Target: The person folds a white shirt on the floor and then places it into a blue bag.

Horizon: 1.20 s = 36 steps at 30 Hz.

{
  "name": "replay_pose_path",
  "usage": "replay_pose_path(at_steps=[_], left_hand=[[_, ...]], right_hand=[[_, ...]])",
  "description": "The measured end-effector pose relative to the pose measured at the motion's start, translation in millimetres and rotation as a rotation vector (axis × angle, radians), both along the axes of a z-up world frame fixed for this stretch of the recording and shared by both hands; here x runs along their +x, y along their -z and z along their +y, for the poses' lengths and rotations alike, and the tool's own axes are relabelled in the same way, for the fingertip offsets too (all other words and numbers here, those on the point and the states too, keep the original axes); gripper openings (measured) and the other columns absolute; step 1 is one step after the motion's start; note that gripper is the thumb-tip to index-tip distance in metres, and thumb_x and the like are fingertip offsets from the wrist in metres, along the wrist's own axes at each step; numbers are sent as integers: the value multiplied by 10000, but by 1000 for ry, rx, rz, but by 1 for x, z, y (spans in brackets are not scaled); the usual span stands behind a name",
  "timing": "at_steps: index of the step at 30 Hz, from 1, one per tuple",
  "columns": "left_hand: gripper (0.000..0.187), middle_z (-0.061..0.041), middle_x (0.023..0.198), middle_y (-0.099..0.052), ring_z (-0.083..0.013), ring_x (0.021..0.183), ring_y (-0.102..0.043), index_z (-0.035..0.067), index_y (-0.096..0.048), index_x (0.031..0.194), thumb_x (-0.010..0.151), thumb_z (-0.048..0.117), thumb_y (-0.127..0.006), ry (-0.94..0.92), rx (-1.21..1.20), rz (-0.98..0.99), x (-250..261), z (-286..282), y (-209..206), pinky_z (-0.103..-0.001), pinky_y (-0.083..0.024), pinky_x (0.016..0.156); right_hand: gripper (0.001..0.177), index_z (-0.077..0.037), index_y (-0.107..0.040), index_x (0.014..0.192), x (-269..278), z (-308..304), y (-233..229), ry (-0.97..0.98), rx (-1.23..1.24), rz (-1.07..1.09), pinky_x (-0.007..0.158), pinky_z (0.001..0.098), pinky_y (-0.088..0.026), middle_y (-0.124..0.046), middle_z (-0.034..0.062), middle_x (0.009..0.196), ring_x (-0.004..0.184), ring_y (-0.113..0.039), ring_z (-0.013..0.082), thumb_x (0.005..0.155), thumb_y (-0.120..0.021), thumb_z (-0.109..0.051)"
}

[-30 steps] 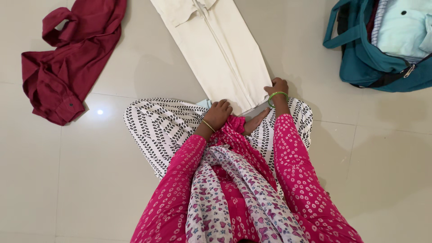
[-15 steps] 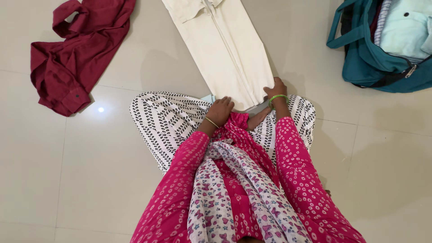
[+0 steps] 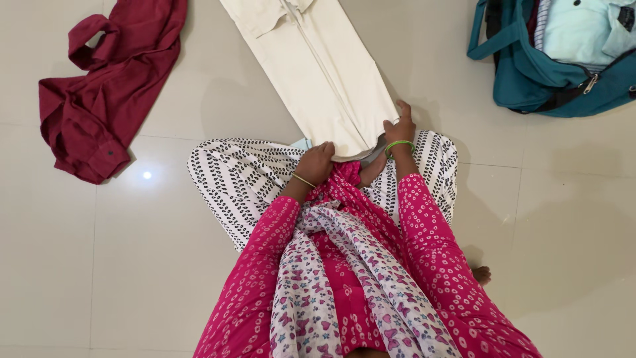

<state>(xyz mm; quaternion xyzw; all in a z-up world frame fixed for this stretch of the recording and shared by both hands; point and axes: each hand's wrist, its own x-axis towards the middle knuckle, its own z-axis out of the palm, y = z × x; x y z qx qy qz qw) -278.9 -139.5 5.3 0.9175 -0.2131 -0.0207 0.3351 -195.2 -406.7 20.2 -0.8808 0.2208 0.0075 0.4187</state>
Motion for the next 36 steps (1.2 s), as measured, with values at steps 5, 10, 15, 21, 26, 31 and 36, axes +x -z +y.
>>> replay_pose_path(at_steps=[5,10,15,21,26,31,36], left_hand=[[223,-232,797,-700,-434,732,-694,17,-505,1117,938,129,-574,-61,-101,269,0,6,-18,-523,-552,669],[236,-238,748,-685,-442,709,-684,37,-473,1121,951,158,-583,-43,-154,296,-6,10,-25,-540,-531,650],[246,-239,764,-683,-456,734,-680,45,-466,1145,970,159,-596,-64,-246,243,-16,10,-23,-551,-514,655],[237,-189,728,-673,-338,654,-680,22,-451,1181,1020,162,-553,-254,-396,367,-1,13,-20,-455,-517,601],[221,-75,661,-581,-166,563,-520,14,-465,1183,1055,177,-542,-535,-509,454,23,20,-17,-353,-418,521],[219,-102,758,-611,-162,645,-519,11,-484,1213,1084,172,-561,-745,-544,396,57,34,6,-335,-443,562],[410,-230,1255,-655,-218,1034,-669,15,-367,1429,1090,171,-538,-782,-757,180,83,52,34,-354,-566,854]], right_hand=[[629,-112,-624,1412,0,-18,-8,-300,-33,-464,787,345,-628,-716,201,1271,981,-755,296,809,-713,43],[356,-125,-731,1233,-4,-14,-58,-217,226,-19,556,268,-592,-768,82,1020,637,-730,171,903,-663,-10],[183,-37,-709,1124,2,-8,-79,-158,384,55,523,240,-575,-736,104,893,626,-729,148,950,-653,-29],[120,-34,-667,1086,35,2,-63,-74,586,68,541,255,-583,-737,89,886,642,-733,169,972,-675,-72],[163,-41,-645,1117,77,15,-52,-13,720,83,590,281,-586,-732,115,894,694,-757,184,994,-683,-142],[262,-66,-584,1246,118,39,-46,-1,802,45,670,291,-607,-737,150,1027,791,-753,194,1011,-613,-178],[500,-114,-422,1487,131,40,-27,-110,508,-230,808,261,-622,-684,125,1224,973,-697,151,1021,-599,-161]])
